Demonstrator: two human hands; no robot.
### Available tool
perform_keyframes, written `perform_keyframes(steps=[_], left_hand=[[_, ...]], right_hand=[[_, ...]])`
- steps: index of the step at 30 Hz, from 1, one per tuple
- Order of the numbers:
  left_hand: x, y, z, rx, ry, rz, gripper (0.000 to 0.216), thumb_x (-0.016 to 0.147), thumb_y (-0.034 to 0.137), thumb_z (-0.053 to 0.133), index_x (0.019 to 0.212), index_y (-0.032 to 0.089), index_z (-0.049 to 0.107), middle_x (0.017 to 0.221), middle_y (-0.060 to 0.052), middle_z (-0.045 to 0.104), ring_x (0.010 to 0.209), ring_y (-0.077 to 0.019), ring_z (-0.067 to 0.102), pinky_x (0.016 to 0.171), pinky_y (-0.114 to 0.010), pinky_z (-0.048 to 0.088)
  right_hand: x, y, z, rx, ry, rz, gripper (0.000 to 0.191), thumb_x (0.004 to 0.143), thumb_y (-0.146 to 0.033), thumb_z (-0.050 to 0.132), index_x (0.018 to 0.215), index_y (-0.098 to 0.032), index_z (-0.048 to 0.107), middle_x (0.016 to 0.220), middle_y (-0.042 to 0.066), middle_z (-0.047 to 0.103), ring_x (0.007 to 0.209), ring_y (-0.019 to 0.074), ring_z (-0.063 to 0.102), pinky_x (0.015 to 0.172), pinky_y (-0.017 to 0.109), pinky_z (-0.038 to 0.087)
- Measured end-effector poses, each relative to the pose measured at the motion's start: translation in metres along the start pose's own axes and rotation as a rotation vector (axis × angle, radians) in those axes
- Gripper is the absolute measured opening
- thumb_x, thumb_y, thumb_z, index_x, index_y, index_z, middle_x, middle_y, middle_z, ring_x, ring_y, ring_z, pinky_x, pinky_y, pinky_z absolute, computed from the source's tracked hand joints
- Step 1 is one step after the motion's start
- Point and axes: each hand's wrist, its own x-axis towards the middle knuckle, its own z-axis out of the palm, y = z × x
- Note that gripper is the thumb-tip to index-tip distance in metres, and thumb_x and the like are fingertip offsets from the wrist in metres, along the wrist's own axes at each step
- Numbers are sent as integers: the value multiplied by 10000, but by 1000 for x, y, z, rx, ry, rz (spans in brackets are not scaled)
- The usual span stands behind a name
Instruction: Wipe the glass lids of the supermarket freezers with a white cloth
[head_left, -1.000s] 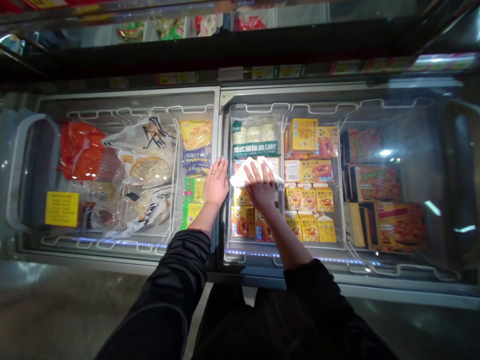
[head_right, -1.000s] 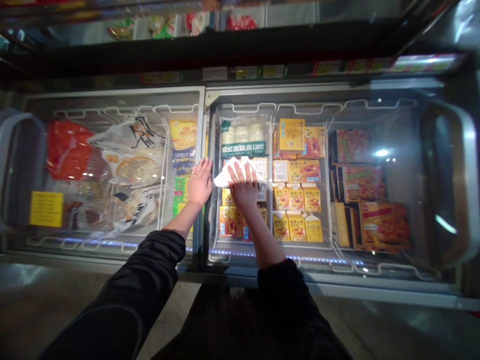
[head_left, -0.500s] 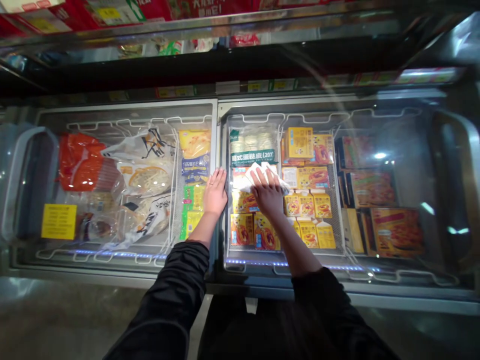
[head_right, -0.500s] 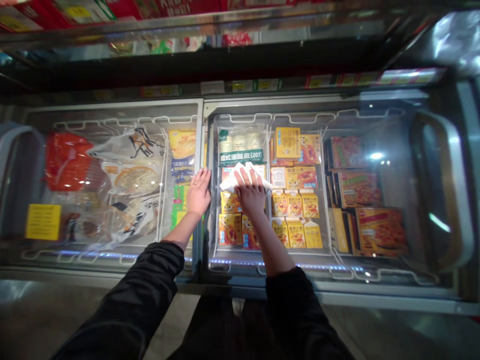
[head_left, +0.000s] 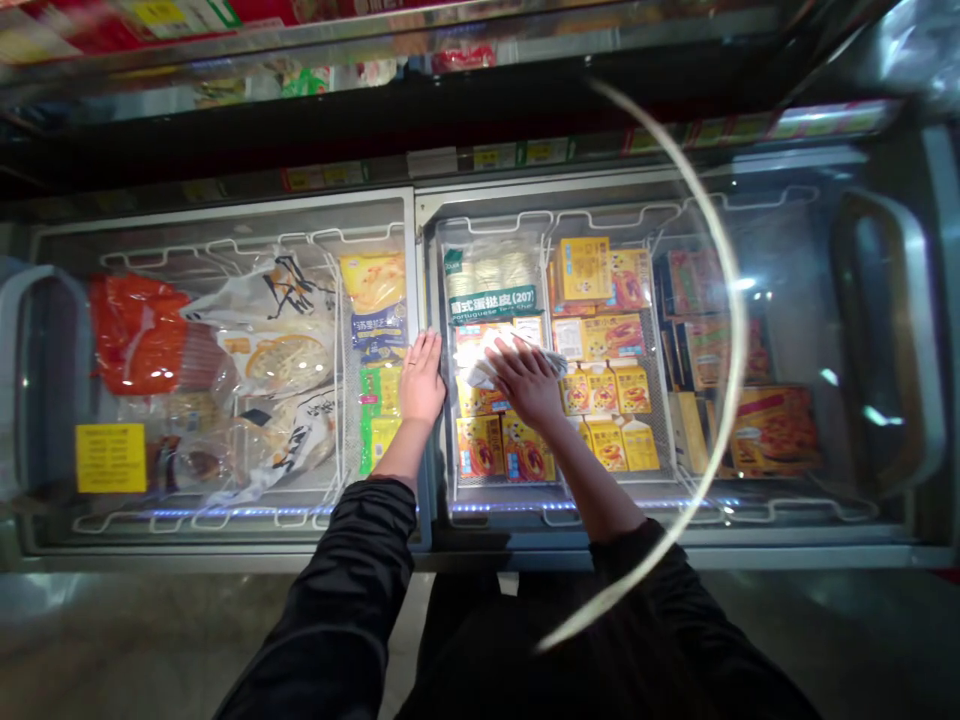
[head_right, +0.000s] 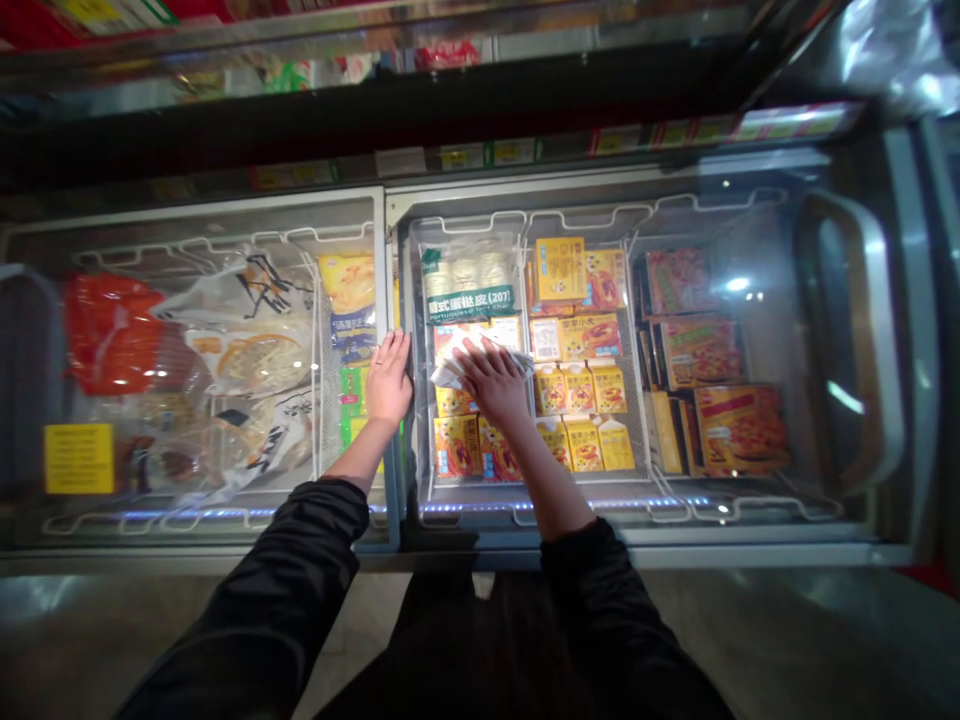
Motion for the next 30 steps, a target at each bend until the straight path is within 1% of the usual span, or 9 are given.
perform_keyframes(steps=[3,6,8,11,13,16,21,25,30], left_hand=[[0,0,0,16,9,-2,888,921,4,441,1748,315,351,1762,-7,427,1671,-224,314,1410,-497,292],[-1,1,-1,55,-24,-18,848,937,21,427,1743,280,373,1774,-2,408,1672,-219,304,1419,-435,259],[-1,2,-2,66,-37,-26,816,945,30,427,1730,250,407,1773,-20,406,1672,-218,307,1420,-409,254],[-2,4,-2,60,-15,-28,793,938,29,440,1706,227,454,1744,-54,451,1661,-226,346,1413,-456,280],[-2,4,-2,62,-2,-28,770,936,29,436,1686,199,483,1730,-65,476,1656,-229,363,1405,-477,294],[-3,5,-2,77,-6,-40,738,943,24,423,1658,177,519,1723,-58,491,1656,-220,366,1401,-460,291],[-4,5,-2,73,-9,-48,730,947,13,428,1654,170,523,1730,-58,481,1659,-215,361,1404,-452,281],[-5,4,0,58,6,-37,721,956,4,425,1650,170,528,1727,-64,485,1661,-197,357,1407,-445,280],[-5,3,3,50,30,-29,664,1012,53,430,1653,196,530,1710,-79,510,1654,-208,372,1398,-468,307]], right_hand=[[16,30,-2,-27,46,76,544,1147,-430,477,1676,-307,507,1757,7,441,1648,324,374,1342,563,328],[62,49,-5,-50,71,203,568,1146,-409,453,1696,-270,481,1783,21,384,1668,347,332,1354,596,285],[96,51,-6,-44,58,247,589,1131,-383,468,1709,-272,457,1796,16,355,1676,355,313,1357,620,276],[129,37,-5,-11,29,207,605,1123,-367,464,1721,-279,432,1807,7,334,1687,352,285,1362,633,267],[128,24,-5,8,10,112,585,1144,-374,406,1719,-273,435,1805,5,337,1691,345,275,1370,616,249],[101,13,-8,29,-20,-57,561,1169,-394,355,1708,-273,458,1798,0,357,1687,324,285,1370,559,260],[55,34,-18,23,-38,-124,541,1163,-384,417,1692,-293,482,1763,2,444,1661,308,351,1335,515,336],[73,46,-17,9,25,-44,569,1153,-399,444,1713,-294,446,1762,38,444,1665,341,335,1327,575,332],[109,8,-2,3,3,-38,596,1158,-399,392,1733,-245,398,1798,33,361,1687,361,270,1360,612,260]])
